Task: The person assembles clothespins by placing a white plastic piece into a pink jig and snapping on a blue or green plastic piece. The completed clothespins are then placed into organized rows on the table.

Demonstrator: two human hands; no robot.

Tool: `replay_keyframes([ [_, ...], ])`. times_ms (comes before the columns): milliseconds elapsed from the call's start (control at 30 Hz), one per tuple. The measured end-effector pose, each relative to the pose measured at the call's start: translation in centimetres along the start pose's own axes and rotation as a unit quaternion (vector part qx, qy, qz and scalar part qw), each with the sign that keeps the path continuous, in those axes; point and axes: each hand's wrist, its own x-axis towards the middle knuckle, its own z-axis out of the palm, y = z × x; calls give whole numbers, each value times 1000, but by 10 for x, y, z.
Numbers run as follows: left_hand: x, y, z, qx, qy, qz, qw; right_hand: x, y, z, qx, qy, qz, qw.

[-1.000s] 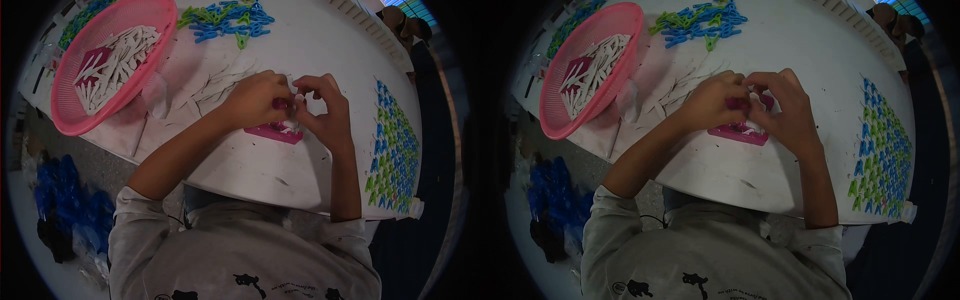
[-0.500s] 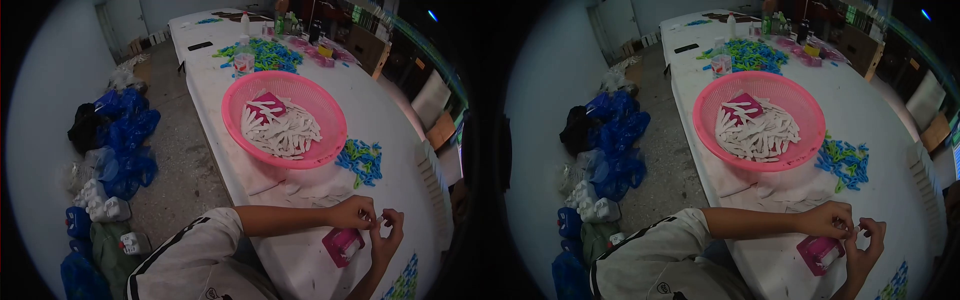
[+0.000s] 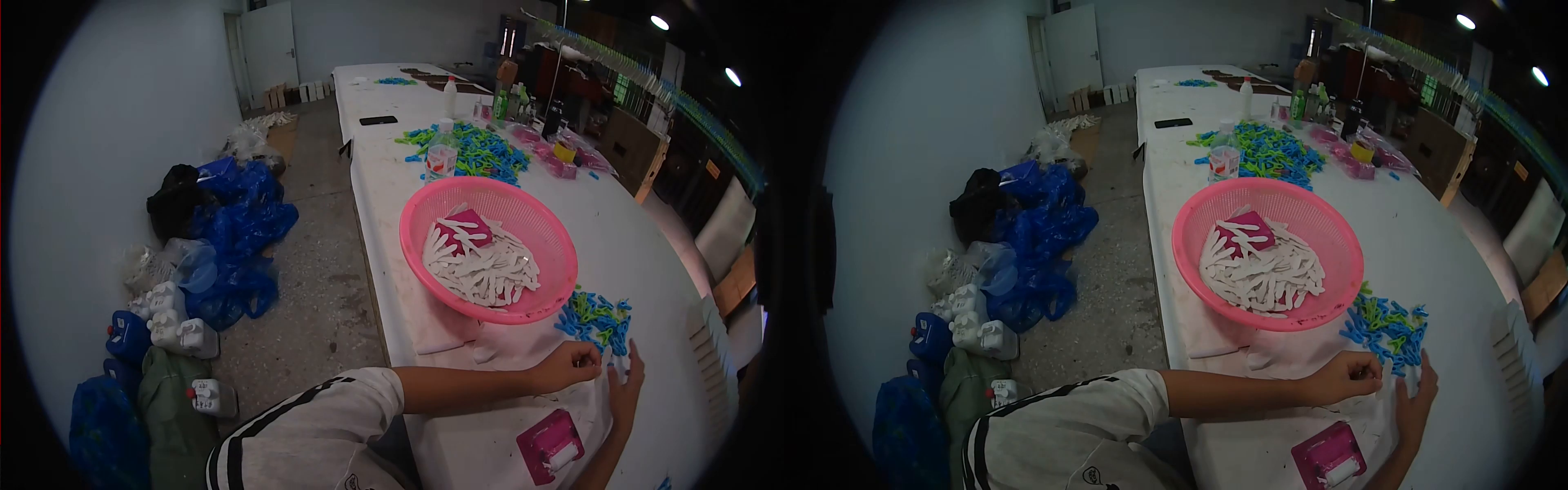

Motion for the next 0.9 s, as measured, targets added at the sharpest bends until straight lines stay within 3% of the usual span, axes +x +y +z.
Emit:
replay_keyframes([
  [33,-1,-2,0,2,2,3,1000,-4,9,15,7,7,-1,1000],
  [100,-1,-4,-2,20,-11,-2,1000,-6,20,37,-117,-46,-42,991],
  [300,-1,-11,-7,32,-22,-13,999,-6,-1,25,11,-33,-1,999],
  [533,1,-19,-9,30,-22,-15,999,-5,-1,8,63,-43,35,996],
  [600,0,-17,-8,51,-23,-2,998,-4,-2,-3,35,-109,21,993],
  [833,1,-11,-4,82,-19,21,996,4,-13,-40,-99,-121,68,985],
  [900,1,-3,-3,86,-21,23,996,3,-70,-80,9,-173,316,933],
])
